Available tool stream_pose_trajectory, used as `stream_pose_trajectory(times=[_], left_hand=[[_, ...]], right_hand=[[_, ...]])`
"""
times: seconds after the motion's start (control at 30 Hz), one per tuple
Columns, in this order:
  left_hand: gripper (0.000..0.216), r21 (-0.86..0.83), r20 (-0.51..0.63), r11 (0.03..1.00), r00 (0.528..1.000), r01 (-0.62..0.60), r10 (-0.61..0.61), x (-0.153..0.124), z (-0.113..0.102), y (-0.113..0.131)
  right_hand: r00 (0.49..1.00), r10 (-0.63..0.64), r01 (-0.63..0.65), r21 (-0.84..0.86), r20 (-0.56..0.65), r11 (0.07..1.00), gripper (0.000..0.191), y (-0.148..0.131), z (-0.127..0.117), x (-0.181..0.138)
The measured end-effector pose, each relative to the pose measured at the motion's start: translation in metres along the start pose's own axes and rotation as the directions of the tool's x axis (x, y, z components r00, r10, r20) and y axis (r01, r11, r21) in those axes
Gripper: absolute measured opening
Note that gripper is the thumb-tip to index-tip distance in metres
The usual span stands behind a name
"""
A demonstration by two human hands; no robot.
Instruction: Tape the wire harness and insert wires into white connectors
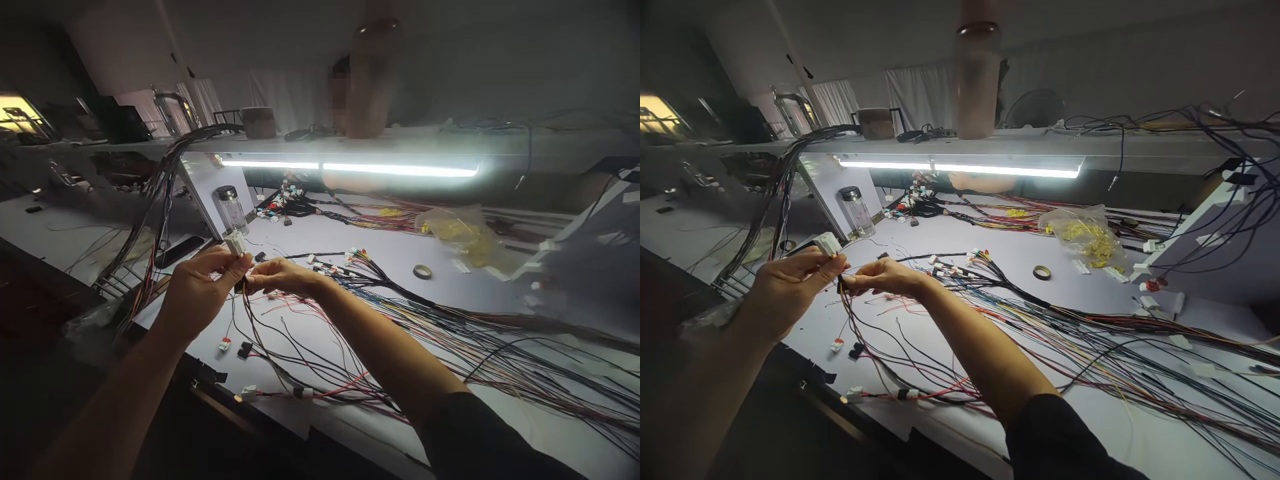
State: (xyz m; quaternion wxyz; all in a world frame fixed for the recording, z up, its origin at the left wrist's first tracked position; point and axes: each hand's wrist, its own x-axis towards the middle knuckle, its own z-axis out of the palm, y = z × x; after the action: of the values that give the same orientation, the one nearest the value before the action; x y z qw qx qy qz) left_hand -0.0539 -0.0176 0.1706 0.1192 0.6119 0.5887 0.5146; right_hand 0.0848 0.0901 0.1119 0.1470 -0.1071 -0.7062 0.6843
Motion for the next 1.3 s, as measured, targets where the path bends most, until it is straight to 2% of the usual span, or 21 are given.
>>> stream_pose_trajectory(times=[0.1, 0.23, 0.33, 0.4, 0.5, 0.57, 0.6, 0.63, 0.67, 0.7, 0.73, 0.77, 0.8, 0.87, 0.97, 1.03, 1.1, 1.2, 1.3], left_hand=[[0.022, 0.034, 0.076, 0.997, 0.995, -0.071, 0.068, 0.01, -0.005, 0.008], [0.029, 0.084, 0.185, 0.996, 0.982, 0.024, -0.04, 0.017, -0.011, 0.023], [0.033, 0.145, 0.141, 0.985, 0.983, 0.097, -0.117, 0.02, -0.012, 0.035], [0.036, 0.16, 0.094, 0.979, 0.985, 0.128, -0.144, 0.022, -0.013, 0.039], [0.036, 0.086, 0.029, 0.984, 0.987, 0.157, -0.16, 0.025, -0.015, 0.035], [0.033, 0.014, -0.016, 0.989, 0.989, 0.146, -0.145, 0.027, -0.018, 0.028], [0.032, -0.01, -0.036, 0.991, 0.99, 0.137, -0.137, 0.028, -0.02, 0.024], [0.031, -0.025, -0.055, 0.991, 0.99, 0.128, -0.129, 0.029, -0.021, 0.02], [0.03, -0.032, -0.074, 0.992, 0.989, 0.124, -0.126, 0.03, -0.022, 0.016], [0.03, -0.037, -0.091, 0.991, 0.987, 0.126, -0.129, 0.031, -0.023, 0.013], [0.031, -0.047, -0.104, 0.99, 0.985, 0.132, -0.136, 0.031, -0.024, 0.01], [0.032, -0.057, -0.114, 0.989, 0.983, 0.139, -0.144, 0.032, -0.024, 0.008], [0.033, -0.066, -0.122, 0.988, 0.981, 0.141, -0.149, 0.032, -0.023, 0.006], [0.033, -0.078, -0.12, 0.988, 0.982, 0.135, -0.144, 0.031, -0.022, 0.004], [0.03, -0.076, -0.109, 0.991, 0.987, 0.112, -0.12, 0.03, -0.02, 0.003], [0.029, -0.071, -0.113, 0.992, 0.987, 0.105, -0.112, 0.029, -0.02, 0.003], [0.028, -0.074, -0.123, 0.992, 0.987, 0.1, -0.108, 0.027, -0.02, 0.002], [0.027, -0.087, -0.132, 0.993, 0.987, 0.086, -0.097, 0.025, -0.017, 0.001], [0.026, -0.1, -0.123, 0.993, 0.989, 0.066, -0.078, 0.022, -0.012, -0.002]], right_hand=[[0.997, -0.027, 0.012, 0.22, 0.066, 0.975, 0.037, 0.011, 0.002, 0.01], [0.987, -0.111, 0.035, 0.519, 0.116, 0.854, 0.045, 0.02, 0.016, 0.022], [0.974, -0.192, 0.06, 0.671, 0.124, 0.739, 0.053, 0.022, 0.033, 0.028], [0.964, -0.252, 0.111, 0.737, 0.083, 0.667, 0.057, 0.024, 0.043, 0.031], [0.963, -0.268, 0.167, 0.773, 0.004, 0.612, 0.058, 0.025, 0.052, 0.031], [0.977, -0.179, 0.211, 0.704, -0.121, 0.678, 0.05, 0.021, 0.055, 0.024], [0.958, -0.128, 0.265, 0.615, -0.258, 0.743, 0.044, 0.017, 0.056, 0.018], [0.898, -0.108, 0.325, 0.475, -0.427, 0.818, 0.038, 0.012, 0.057, 0.01], [0.791, -0.138, 0.369, 0.285, -0.596, 0.885, 0.032, 0.006, 0.06, 0.001], [0.664, -0.23, 0.388, 0.066, -0.711, 0.919, 0.027, 0.0, 0.063, -0.009], [0.579, -0.357, 0.377, -0.148, -0.733, 0.915, 0.023, -0.005, 0.069, -0.017], [0.536, -0.47, 0.349, -0.323, -0.702, 0.88, 0.02, -0.01, 0.076, -0.025], [0.525, -0.546, 0.312, -0.449, -0.653, 0.837, 0.018, -0.012, 0.085, -0.03], [0.538, -0.563, 0.192, -0.559, -0.627, 0.807, 0.017, -0.013, 0.103, -0.034], [0.535, -0.461, -0.009, -0.55, -0.708, 0.835, 0.029, -0.007, 0.127, -0.025], [0.517, -0.434, -0.083, -0.548, -0.738, 0.832, 0.038, -0.002, 0.135, -0.018], [0.498, -0.435, -0.123, -0.558, -0.75, 0.821, 0.041, 0.001, 0.138, -0.014], [0.477, -0.424, -0.171, -0.554, -0.77, 0.815, 0.035, 0.006, 0.135, -0.012], [0.467, -0.369, -0.227, -0.512, -0.803, 0.828, 0.034, 0.01, 0.13, -0.009]])
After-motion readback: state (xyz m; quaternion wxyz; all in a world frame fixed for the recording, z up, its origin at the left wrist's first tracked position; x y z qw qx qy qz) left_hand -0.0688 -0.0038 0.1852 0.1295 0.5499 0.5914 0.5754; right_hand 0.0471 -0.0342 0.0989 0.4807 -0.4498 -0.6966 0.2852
